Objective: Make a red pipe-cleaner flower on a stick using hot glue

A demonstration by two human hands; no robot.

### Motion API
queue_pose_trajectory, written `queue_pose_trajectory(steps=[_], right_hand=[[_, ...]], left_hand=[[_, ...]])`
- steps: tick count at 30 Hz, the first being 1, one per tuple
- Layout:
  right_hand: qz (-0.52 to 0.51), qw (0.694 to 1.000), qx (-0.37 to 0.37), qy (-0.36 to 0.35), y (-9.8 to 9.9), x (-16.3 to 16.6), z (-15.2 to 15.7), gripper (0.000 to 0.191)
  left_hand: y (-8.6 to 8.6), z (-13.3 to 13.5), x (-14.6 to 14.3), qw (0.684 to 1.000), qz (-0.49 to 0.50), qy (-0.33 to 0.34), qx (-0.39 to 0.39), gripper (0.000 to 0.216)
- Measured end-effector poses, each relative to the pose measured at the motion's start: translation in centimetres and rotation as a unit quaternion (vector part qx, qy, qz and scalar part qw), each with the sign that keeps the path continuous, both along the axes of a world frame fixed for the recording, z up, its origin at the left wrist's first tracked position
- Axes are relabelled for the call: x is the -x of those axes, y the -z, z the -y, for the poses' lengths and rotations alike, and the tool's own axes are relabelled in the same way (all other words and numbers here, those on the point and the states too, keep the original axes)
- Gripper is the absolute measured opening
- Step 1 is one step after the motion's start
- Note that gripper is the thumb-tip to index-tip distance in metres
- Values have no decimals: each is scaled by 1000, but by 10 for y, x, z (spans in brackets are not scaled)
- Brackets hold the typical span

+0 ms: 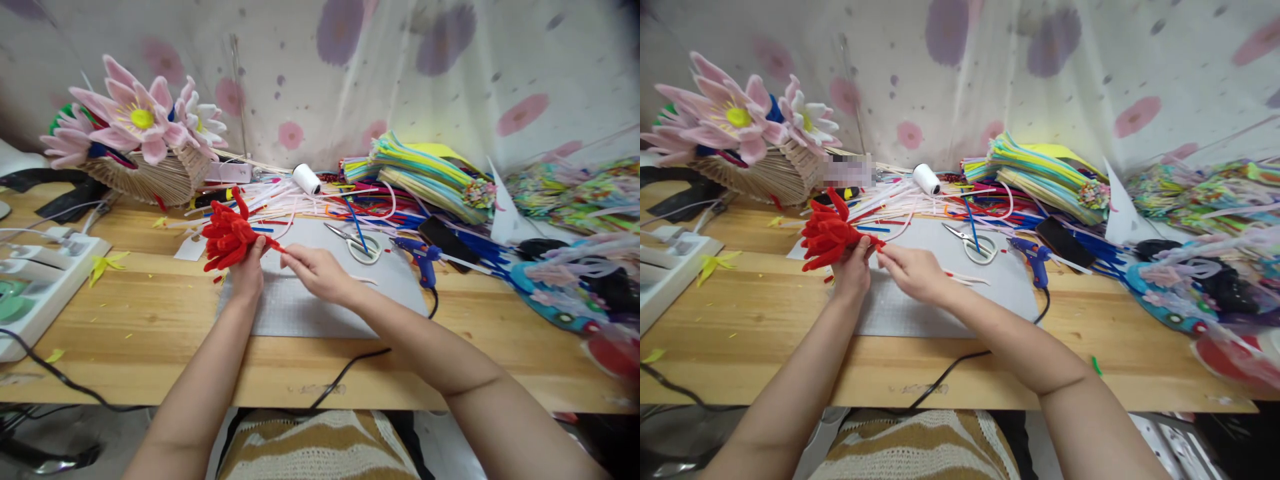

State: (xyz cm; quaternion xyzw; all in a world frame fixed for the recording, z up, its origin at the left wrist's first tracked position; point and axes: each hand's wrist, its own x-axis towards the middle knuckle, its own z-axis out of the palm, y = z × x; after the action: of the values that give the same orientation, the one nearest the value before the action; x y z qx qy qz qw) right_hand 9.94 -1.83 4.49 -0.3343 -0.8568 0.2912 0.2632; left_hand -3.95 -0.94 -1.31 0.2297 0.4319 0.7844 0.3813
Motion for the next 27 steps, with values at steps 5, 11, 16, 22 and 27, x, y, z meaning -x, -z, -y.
queue_pose_trajectory(steps=[5, 11, 16, 22, 27], right_hand=[[-25, 996, -36, 83, -12, -24, -43, 28], [4, 997, 41, 66, 29, -28, -80, 30], [118, 989, 86, -4, 67, -7, -48, 32], [48, 994, -4, -99, 72, 14, 6, 31], [-22, 999, -4, -32, 50, 10, 28, 25]], left_hand=[[-7, 1, -2, 998, 26, 45, -18, 22], [-14, 7, -4, 974, 137, 181, 0, 27], [-9, 3, -3, 966, 191, 174, 28, 16], [-4, -1, -3, 983, 164, 86, -15, 25], [-6, -1, -4, 993, 111, 19, -47, 29]])
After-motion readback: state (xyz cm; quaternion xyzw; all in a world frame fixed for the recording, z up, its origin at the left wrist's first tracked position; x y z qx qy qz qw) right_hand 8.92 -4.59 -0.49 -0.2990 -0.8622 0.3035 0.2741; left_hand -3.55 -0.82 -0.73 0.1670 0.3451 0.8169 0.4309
